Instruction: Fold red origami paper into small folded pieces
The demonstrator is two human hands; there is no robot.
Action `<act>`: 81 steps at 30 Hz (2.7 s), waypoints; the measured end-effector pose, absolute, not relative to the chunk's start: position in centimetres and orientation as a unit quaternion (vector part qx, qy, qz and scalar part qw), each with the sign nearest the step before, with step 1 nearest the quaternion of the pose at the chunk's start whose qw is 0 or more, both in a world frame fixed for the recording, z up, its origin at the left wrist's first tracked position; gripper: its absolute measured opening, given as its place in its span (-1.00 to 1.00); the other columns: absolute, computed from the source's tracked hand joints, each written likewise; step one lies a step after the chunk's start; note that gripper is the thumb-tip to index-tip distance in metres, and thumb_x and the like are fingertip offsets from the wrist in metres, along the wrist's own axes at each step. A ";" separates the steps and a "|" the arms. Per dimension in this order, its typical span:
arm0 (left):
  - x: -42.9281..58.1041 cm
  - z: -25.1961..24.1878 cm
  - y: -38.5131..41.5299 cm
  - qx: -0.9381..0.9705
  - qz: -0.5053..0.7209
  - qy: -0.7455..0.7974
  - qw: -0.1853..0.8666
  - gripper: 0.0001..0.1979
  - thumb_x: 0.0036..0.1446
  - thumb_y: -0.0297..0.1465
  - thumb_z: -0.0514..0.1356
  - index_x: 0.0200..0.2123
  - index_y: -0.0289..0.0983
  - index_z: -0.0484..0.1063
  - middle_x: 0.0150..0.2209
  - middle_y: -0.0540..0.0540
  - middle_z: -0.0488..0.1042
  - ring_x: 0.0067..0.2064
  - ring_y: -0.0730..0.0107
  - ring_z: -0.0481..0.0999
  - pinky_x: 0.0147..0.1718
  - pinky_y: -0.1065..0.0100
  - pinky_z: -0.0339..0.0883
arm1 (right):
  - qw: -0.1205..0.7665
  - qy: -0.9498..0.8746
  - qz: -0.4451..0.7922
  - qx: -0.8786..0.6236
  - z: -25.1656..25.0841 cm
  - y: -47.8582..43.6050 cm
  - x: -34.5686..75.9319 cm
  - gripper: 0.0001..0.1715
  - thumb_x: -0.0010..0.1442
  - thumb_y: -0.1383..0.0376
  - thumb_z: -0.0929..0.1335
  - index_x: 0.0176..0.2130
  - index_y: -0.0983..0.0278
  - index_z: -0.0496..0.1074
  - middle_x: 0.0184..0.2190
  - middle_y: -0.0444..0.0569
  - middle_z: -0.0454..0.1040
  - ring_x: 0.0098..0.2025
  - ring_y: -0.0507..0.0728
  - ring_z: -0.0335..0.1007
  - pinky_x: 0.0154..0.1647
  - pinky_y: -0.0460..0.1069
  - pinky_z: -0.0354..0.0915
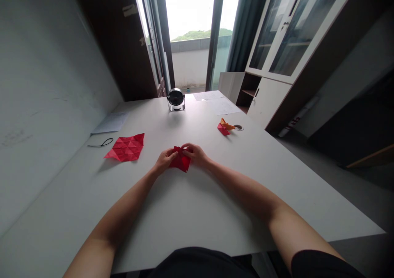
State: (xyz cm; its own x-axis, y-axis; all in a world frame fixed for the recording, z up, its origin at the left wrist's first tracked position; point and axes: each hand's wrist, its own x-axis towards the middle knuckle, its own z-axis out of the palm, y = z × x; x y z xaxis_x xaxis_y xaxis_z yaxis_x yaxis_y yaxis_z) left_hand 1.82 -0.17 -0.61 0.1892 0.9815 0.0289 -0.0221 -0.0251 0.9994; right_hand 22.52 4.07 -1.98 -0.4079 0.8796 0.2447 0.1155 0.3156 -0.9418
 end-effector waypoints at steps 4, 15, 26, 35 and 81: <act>1.8 -0.8 -0.2 0.574 0.449 0.447 0.519 -0.61 0.08 -0.09 0.31 -0.27 -0.33 0.56 -0.37 -0.07 0.56 -0.40 0.39 0.45 -0.43 0.42 0.27 | 0.388 -0.728 0.425 -0.372 -1.8 3.9 22.5 -0.63 0.13 0.01 0.40 -0.25 0.25 0.50 -0.60 -0.24 0.21 -0.53 -0.04 0.07 -0.51 -0.12 0.04; 1.6 -1.0 0.1 0.594 0.477 0.454 0.462 -0.71 0.10 -0.16 0.29 -0.39 -0.30 0.53 -0.46 -0.01 0.49 -0.43 0.42 0.38 -0.42 0.42 0.23 | 0.387 -0.701 0.474 -0.366 -0.9 3.5 22.6 -0.57 0.13 -0.05 0.38 -0.30 0.27 0.45 -0.60 -0.23 0.25 -0.54 -0.04 0.04 -0.52 -0.11 0.00; 1.3 -1.3 0.4 0.560 0.499 0.456 0.479 -0.67 0.09 -0.11 0.29 -0.37 -0.29 0.52 -0.43 -0.03 0.50 -0.40 0.40 0.41 -0.39 0.40 0.27 | 0.433 -0.627 0.535 -0.366 -1.2 4.0 22.7 -0.46 0.13 -0.13 0.36 -0.49 0.26 0.26 -0.61 -0.22 0.19 -0.55 -0.04 0.05 -0.53 -0.09 0.00; 1.7 -1.0 -0.1 0.615 0.446 0.431 0.488 -0.69 0.09 -0.14 0.32 -0.30 -0.31 0.55 -0.40 -0.06 0.54 -0.37 0.39 0.45 -0.35 0.39 0.31 | 0.414 -0.615 0.576 -0.345 -0.4 3.6 23.0 -0.43 0.09 -0.15 0.39 -0.47 0.28 0.26 -0.60 -0.22 0.20 -0.53 -0.05 0.03 -0.54 -0.11 -0.02; 1.9 -0.2 -0.4 0.603 0.490 0.409 0.479 -0.53 0.06 -0.24 0.36 0.00 -0.31 0.39 -0.19 -0.18 0.59 -0.20 0.20 0.62 -0.14 0.22 0.43 | 0.418 -0.606 0.606 -0.302 -1.5 4.5 23.0 -0.53 0.07 -0.04 0.45 -0.26 0.31 0.49 -0.39 -0.09 0.48 -0.35 0.03 0.34 -0.25 -0.05 0.26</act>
